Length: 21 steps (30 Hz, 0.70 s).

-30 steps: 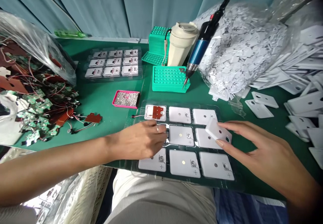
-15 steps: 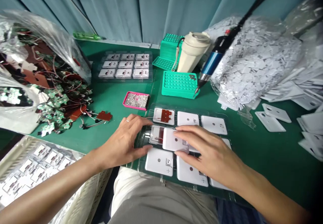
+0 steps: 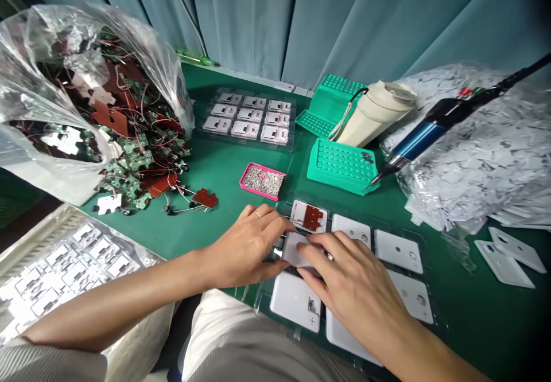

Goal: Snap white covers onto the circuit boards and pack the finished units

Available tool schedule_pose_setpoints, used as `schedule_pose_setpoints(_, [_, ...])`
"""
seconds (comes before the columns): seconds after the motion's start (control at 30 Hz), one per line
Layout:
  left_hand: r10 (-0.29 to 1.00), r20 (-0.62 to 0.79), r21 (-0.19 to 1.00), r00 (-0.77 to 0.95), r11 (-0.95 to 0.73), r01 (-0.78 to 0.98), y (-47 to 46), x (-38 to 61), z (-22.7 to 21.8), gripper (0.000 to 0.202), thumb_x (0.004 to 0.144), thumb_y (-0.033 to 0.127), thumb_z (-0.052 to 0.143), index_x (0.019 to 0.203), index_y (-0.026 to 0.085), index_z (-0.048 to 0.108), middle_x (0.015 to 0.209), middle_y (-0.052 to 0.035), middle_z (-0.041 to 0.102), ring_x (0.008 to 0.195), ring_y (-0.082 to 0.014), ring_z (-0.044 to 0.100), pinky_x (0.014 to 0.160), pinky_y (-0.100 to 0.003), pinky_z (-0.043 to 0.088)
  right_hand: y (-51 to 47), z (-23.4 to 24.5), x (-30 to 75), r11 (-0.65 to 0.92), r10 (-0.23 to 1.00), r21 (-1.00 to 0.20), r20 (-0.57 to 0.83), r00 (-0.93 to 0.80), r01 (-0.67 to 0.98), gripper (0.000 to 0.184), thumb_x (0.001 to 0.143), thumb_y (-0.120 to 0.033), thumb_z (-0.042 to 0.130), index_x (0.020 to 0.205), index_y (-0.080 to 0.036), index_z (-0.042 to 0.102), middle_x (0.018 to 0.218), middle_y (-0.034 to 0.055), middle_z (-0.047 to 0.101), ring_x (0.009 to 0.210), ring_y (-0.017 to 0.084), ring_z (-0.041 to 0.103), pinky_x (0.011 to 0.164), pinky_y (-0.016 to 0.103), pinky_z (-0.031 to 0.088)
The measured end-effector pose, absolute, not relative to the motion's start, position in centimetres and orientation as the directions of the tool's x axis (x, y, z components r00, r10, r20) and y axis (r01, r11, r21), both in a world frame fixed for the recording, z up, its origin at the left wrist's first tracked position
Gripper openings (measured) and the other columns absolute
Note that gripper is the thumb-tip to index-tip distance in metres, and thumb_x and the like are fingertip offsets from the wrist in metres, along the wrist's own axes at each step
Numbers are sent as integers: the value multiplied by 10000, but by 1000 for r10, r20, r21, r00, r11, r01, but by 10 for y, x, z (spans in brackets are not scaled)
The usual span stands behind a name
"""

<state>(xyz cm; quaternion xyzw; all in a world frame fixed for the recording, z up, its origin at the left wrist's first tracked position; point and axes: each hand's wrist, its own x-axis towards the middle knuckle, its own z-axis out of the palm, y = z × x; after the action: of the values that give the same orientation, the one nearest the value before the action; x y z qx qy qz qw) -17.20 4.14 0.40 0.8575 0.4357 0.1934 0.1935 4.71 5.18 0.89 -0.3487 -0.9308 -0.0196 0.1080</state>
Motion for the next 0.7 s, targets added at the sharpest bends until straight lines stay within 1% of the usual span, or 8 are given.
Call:
schedule_pose_setpoints(0.2, [804, 205, 510, 558, -575, 640, 43, -166, 0, 313, 847, 220, 633, 1117, 143, 495, 1075, -87, 628, 1057, -251, 513, 846, -382, 384, 56, 19, 36, 767, 620, 66, 180, -764, 638, 152, 738, -206, 711, 819, -205, 583, 800, 59, 656, 814, 257, 599, 648, 375, 427])
schedule_pose_setpoints(0.27, [786, 217, 476, 578, -602, 640, 44, -165, 2, 274, 855, 221, 641, 1085, 133, 520, 1043, -92, 642, 1044, -255, 536, 839, -380, 412, 60, 21, 35, 785, 600, 46, 194, -776, 618, 104, 745, -196, 670, 773, -200, 569, 726, 50, 647, 759, 238, 605, 645, 369, 439])
schedule_pose_setpoints(0.33, [724, 249, 381, 644, -684, 622, 45, -164, 5, 170, 903, 214, 602, 1042, 126, 560, 992, -91, 660, 1011, -252, 569, 819, -371, 443, 63, 21, 39, 803, 583, -14, 224, -781, 596, 54, 772, -191, 625, 751, -196, 576, 710, 48, 660, 741, 221, 620, 650, 353, 471])
schedule_pose_setpoints(0.4, [616, 291, 231, 732, -788, 571, 47, -163, 8, 114, 958, 168, 514, 1009, 110, 597, 948, -99, 676, 965, -242, 601, 801, -362, 468, 67, 19, 47, 825, 560, -90, 266, -785, 558, 28, 818, -190, 600, 800, -183, 619, 783, 55, 705, 780, 217, 651, 679, 346, 521])
schedule_pose_setpoints(0.47, [511, 343, 102, 788, -854, 510, 53, -164, 9, 186, 982, 118, 438, 1016, 81, 617, 929, -118, 690, 927, -234, 622, 789, -359, 487, 70, 17, 58, 852, 524, -155, 292, -800, 501, 101, 868, -199, 591, 934, -161, 658, 928, 68, 736, 862, 219, 677, 741, 354, 569])
schedule_pose_setpoints(0.5, [476, 363, 70, 801, -871, 485, 56, -165, 9, 209, 986, 107, 421, 1028, 68, 621, 927, -126, 696, 912, -231, 628, 779, -355, 494, 71, 15, 63, 866, 499, -169, 304, -811, 470, 152, 886, -187, 583, 1014, -149, 656, 1002, 76, 735, 913, 220, 682, 784, 359, 584])
schedule_pose_setpoints(0.6, [417, 396, 76, 818, -903, 423, 68, -168, 8, 242, 1002, 127, 400, 1021, 74, 636, 911, -120, 708, 861, -208, 640, 770, -339, 503, 75, 8, 77, 918, 395, -127, 391, -831, 376, 265, 901, -87, 544, 1154, -117, 614, 1060, 96, 729, 967, 207, 692, 855, 348, 600])
schedule_pose_setpoints(0.7, [428, 366, 130, 826, -903, 409, 75, -170, 7, 273, 1023, 185, 384, 1017, 106, 645, 917, -106, 714, 886, -194, 646, 798, -326, 506, 79, 1, 80, 944, 313, -70, 497, -809, 322, 273, 896, -40, 525, 1138, -123, 620, 952, 80, 751, 869, 185, 719, 814, 321, 622])
